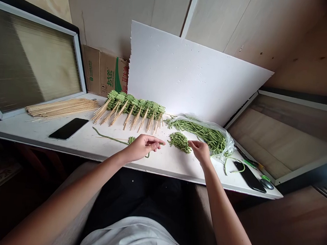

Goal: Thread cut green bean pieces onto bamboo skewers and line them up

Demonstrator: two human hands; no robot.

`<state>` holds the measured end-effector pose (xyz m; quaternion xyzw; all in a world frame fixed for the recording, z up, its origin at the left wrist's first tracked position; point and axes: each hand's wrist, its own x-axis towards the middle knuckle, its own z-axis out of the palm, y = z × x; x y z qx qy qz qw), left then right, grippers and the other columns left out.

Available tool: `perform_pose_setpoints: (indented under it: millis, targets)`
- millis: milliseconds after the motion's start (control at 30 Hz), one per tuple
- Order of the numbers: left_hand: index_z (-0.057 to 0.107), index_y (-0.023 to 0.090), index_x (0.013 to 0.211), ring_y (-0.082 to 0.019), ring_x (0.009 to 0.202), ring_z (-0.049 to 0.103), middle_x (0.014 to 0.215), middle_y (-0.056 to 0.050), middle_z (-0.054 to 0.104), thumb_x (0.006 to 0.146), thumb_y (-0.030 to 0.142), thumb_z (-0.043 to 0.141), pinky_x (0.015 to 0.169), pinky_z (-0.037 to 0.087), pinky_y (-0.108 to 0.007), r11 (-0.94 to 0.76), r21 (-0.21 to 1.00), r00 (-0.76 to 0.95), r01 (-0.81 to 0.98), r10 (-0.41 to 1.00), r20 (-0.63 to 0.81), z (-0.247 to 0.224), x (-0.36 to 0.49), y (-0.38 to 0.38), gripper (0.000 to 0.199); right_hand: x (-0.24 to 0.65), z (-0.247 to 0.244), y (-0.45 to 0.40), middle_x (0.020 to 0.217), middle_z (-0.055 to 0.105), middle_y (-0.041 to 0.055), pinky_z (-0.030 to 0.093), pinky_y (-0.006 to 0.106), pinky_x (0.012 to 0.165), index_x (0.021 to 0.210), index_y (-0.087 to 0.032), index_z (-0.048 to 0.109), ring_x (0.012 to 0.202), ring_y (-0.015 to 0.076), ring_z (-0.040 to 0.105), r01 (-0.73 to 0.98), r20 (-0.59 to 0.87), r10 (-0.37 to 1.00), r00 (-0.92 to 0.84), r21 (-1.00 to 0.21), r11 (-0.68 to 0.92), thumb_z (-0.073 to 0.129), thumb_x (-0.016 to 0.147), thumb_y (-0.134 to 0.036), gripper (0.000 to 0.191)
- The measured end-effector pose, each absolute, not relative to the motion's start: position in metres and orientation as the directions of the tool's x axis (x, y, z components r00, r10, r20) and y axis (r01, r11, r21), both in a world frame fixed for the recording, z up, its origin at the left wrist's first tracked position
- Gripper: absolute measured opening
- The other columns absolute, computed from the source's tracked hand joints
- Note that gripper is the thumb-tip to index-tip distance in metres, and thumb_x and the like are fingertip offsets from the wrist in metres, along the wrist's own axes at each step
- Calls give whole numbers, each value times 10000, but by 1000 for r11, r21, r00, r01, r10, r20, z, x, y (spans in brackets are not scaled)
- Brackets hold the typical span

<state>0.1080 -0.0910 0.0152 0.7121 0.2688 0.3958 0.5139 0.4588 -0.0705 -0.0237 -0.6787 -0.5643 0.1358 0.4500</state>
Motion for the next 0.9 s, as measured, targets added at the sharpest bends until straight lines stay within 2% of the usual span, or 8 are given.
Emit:
perform_pose_setpoints:
  millis: [133,333,633,767,900]
  targets:
    - [813,170,1212,-190,945,694,1253,-144,774,907,507,786,883,590,-335,-253,965,544,-65,802,247,17,109,-94,456,477,-44,-62,816,813,153,471,341,638,907,-127,854,696,273,722,708,295,880,371,-703,-63,734,786,-570,475]
    - [784,161,1257,-168,848,676,1109,-129,792,898,527,799,832,593,-338,-231,973,550,-22,810,205,16,107,-92,512,485,-46,-61,837,818,139,482,346,673,904,-145,864,721,274,732,715,277,884,376,-694,-87,757,752,-477,380]
    - [737,140,1247,-170,815,713,1095,-142,794,870,540,836,857,602,-372,-196,980,539,-41,821,187,11,107,-88,558,492,-46,-62,896,846,132,515,380,744,881,-191,877,826,322,765,701,254,899,357,-709,-78,775,751,-469,323]
    - [730,142,1244,-168,812,723,1098,-139,797,867,529,843,851,598,-363,-196,979,555,-52,809,192,12,108,-89,552,490,-40,-66,925,846,138,509,366,729,911,-181,879,841,311,756,691,264,896,357,-721,-63,786,755,-497,365]
    - [713,143,1258,-180,803,739,1056,-132,807,826,499,888,813,595,-348,-180,982,566,-56,805,179,13,109,-91,586,471,-15,-77,926,827,150,454,311,602,1007,-140,862,737,237,681,634,275,904,327,-774,6,757,810,-623,532]
